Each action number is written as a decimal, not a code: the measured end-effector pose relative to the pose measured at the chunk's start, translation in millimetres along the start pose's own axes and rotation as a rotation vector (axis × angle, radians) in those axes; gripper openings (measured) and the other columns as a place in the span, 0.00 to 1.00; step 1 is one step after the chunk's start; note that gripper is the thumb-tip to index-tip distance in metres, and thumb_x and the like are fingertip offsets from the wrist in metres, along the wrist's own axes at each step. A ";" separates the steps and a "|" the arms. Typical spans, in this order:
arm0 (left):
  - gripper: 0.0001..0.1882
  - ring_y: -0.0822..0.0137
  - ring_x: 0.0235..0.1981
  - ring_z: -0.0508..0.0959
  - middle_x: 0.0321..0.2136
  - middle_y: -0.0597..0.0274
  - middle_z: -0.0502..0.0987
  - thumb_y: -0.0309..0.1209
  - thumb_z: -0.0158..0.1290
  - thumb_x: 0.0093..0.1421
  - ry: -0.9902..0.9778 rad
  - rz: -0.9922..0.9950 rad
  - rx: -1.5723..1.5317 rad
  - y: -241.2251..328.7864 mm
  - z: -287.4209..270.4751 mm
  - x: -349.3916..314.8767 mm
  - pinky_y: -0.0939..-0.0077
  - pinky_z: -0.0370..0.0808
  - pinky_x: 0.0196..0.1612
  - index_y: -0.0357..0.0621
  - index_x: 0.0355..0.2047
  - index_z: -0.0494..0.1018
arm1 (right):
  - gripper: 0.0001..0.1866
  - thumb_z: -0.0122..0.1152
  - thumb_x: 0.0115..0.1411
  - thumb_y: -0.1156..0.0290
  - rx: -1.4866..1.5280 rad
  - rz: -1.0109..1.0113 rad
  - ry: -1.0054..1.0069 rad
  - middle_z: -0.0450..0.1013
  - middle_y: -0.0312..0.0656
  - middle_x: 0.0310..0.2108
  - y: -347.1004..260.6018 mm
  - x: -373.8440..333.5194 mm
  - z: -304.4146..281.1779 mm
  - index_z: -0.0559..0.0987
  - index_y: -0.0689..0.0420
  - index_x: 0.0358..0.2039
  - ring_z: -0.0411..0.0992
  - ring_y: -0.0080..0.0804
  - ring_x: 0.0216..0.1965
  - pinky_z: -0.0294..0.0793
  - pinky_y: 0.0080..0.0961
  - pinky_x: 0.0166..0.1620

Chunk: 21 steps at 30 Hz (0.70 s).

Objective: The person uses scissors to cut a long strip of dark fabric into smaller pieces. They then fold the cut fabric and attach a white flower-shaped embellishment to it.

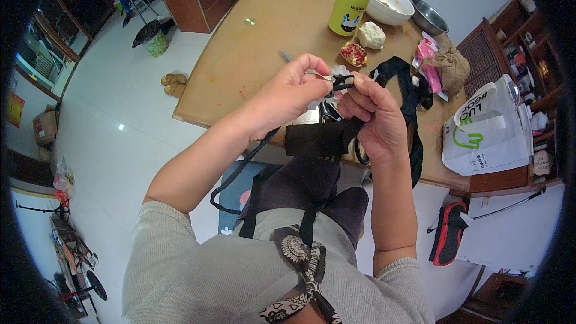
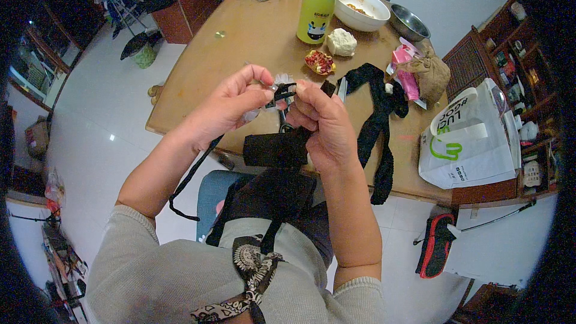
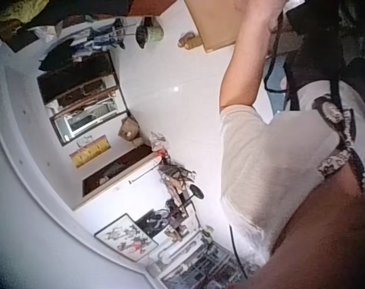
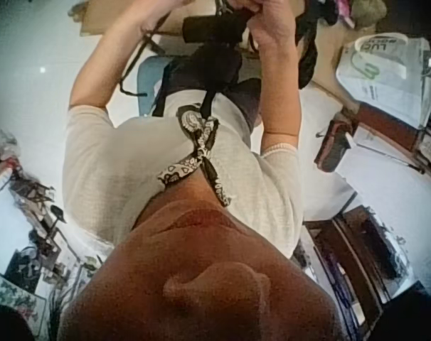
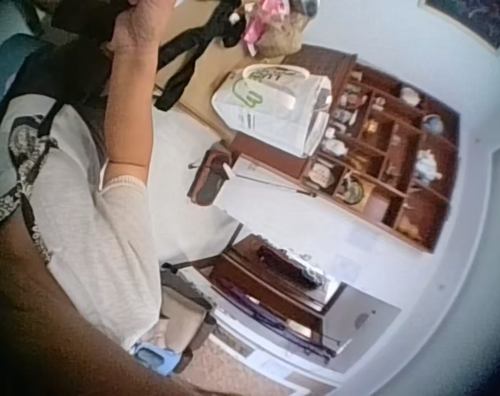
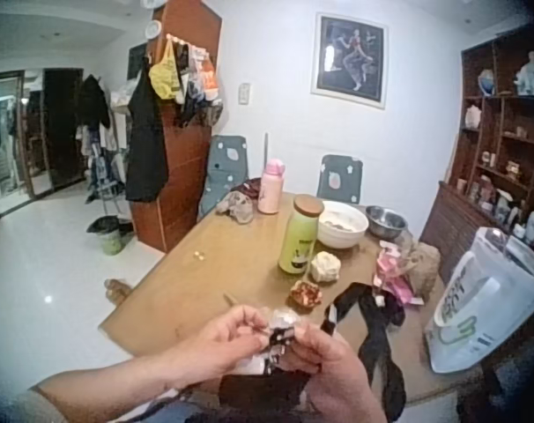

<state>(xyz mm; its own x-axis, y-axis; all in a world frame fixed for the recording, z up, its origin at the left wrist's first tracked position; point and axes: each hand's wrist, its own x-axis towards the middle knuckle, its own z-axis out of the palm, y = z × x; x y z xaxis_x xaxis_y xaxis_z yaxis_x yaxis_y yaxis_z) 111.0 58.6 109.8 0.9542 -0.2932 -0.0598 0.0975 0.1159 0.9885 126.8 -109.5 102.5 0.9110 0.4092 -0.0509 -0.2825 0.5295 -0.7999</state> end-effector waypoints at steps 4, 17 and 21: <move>0.14 0.88 0.12 0.57 0.19 0.78 0.69 0.34 0.47 0.56 0.019 0.014 -0.002 -2.0 0.4 1.7 0.92 0.49 0.12 0.52 0.43 0.63 | 0.06 0.53 0.55 0.67 -0.131 -0.096 -0.021 0.59 0.25 0.15 -1.7 -1.5 2.5 0.69 0.55 0.27 0.51 0.11 0.16 0.52 0.12 0.22; 0.14 0.82 0.31 0.68 0.33 0.71 0.72 0.34 0.45 0.59 -0.008 0.177 0.040 -3.1 2.9 4.9 0.88 0.64 0.34 0.47 0.44 0.67 | 0.07 0.52 0.57 0.68 -0.357 -0.171 0.019 0.64 0.25 0.21 0.0 -7.5 6.2 0.71 0.58 0.32 0.55 0.08 0.20 0.52 0.08 0.23; 0.12 0.80 0.37 0.69 0.35 0.70 0.71 0.34 0.45 0.60 0.001 0.189 -0.077 -8.5 4.0 6.8 0.85 0.65 0.40 0.47 0.43 0.66 | 0.07 0.52 0.57 0.68 -0.366 -0.171 0.057 0.61 0.23 0.20 1.5 -7.0 9.4 0.71 0.58 0.31 0.54 0.09 0.20 0.50 0.09 0.23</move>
<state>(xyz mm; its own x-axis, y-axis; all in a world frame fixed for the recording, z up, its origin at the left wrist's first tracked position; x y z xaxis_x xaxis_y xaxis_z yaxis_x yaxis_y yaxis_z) 115.5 51.9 101.5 0.9577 -0.2585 0.1262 -0.0625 0.2411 0.9685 117.2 -104.6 107.3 0.9538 0.2906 0.0766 -0.0090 0.2825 -0.9592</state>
